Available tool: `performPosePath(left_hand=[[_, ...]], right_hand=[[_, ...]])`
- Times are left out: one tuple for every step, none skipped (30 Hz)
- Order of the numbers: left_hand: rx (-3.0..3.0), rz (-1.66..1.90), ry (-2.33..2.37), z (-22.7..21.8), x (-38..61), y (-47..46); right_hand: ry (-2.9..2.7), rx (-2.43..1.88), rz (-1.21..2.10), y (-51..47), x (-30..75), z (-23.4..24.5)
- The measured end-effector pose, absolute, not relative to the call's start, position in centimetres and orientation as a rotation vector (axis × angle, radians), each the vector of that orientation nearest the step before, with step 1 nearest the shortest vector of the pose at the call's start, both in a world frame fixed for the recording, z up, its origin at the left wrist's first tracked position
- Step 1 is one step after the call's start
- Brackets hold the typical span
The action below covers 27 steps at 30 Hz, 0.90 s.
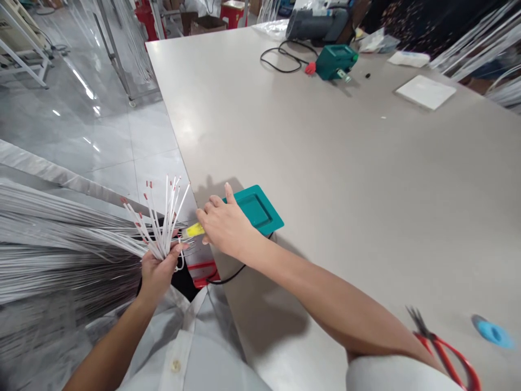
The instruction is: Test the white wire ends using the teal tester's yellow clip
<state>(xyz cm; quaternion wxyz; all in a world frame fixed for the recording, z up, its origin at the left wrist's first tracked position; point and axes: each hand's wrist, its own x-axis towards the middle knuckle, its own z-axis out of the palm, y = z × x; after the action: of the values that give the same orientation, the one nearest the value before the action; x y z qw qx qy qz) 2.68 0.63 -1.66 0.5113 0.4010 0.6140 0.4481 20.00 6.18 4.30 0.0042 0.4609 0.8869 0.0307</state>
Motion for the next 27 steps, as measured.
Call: performPosePath(left_hand=[[0.958,1.077,1.479,-1.7,2.5,0.5],[0.949,1.079,1.481,-1.7,2.4,0.5],[0.939,1.086,1.483,-1.7,2.3,0.4],[0.93,1.092,1.485,-1.7,2.2,0.3],[0.921,1.098,1.487,-1.6,2.0,0.2],[0.912,1.102,1.489,-1.4,1.9,0.1],[0.904,1.103,1.489,-1.3,1.8,0.0],[0.896,1.1,1.484,-1.1,1.7,0.0],[0.883,1.1,1.478,-0.9,1.6,-0.1],[0.864,1.106,1.469,-0.8,1.5,-0.1],[0.836,1.118,1.457,-0.6,1.5,-0.2],[0.802,1.138,1.444,-0.5,1.4,-0.2],[0.772,1.16,1.432,-0.4,1.4,-0.2],[0.753,1.181,1.422,-0.3,1.4,-0.2],[0.752,1.193,1.416,-0.1,1.4,-0.3],[0.769,1.191,1.416,0.0,1.4,-0.3],[0.799,1.182,1.422,0.2,1.3,-0.3],[0.835,1.165,1.43,0.4,1.3,-0.4],[0.868,1.144,1.437,0.6,1.3,-0.4],[0.891,1.126,1.442,0.8,1.3,-0.5],[0.906,1.111,1.445,0.9,1.3,-0.5],[0.914,1.101,1.444,1.0,1.3,-0.6],[0.922,1.097,1.444,1.0,1.3,-0.6],[0.936,1.095,1.439,1.0,1.3,-0.7],[0.957,1.103,1.433,1.0,1.3,-0.7],[0.983,1.113,1.424,0.9,1.3,-0.8],[1.011,1.121,1.412,0.9,1.4,-0.8]], right_hand=[[2.776,1.445,0.096,6.2,20.0,4.3],[2.774,1.446,0.089,6.2,20.0,4.3],[2.771,1.446,0.074,6.3,20.0,4.4],[2.77,1.447,0.053,6.3,20.0,4.5],[2.773,1.451,0.03,6.4,20.0,4.6],[2.787,1.457,0.014,6.3,20.0,4.8],[2.815,1.468,0.005,6.2,20.0,5.0],[2.859,1.478,0.003,5.9,19.9,5.2],[2.919,1.489,0.0,5.6,19.7,5.4],[2.986,1.507,-0.012,5.0,19.5,5.5],[3.054,1.524,-0.051,4.4,19.1,5.6],[3.127,1.554,-0.123,3.7,18.7,5.5],[3.153,1.622,-0.242,3.0,18.3,5.3],[3.163,1.704,-0.389,2.4,17.7,5.0],[3.151,1.77,-0.571,1.8,17.2,4.6],[3.119,1.829,-0.765,1.4,16.7,4.2],[3.061,1.91,-0.942,1.1,16.2,3.7],[3.012,1.99,-1.089,0.9,15.8,3.2],[2.972,2.035,-1.225,0.8,15.4,2.8],[2.942,2.078,-1.342,0.8,15.1,2.4],[2.932,2.114,-1.44,0.9,14.9,2.0],[2.935,2.145,-1.519,0.9,14.7,1.7],[2.952,2.175,-1.574,0.9,14.5,1.5],[2.988,2.197,-1.608,0.9,14.4,1.2],[3.041,2.201,-1.617,0.8,14.3,1.0],[3.112,2.184,-1.604,0.7,14.2,0.9],[3.192,2.144,-1.576,0.7,14.2,0.7]])
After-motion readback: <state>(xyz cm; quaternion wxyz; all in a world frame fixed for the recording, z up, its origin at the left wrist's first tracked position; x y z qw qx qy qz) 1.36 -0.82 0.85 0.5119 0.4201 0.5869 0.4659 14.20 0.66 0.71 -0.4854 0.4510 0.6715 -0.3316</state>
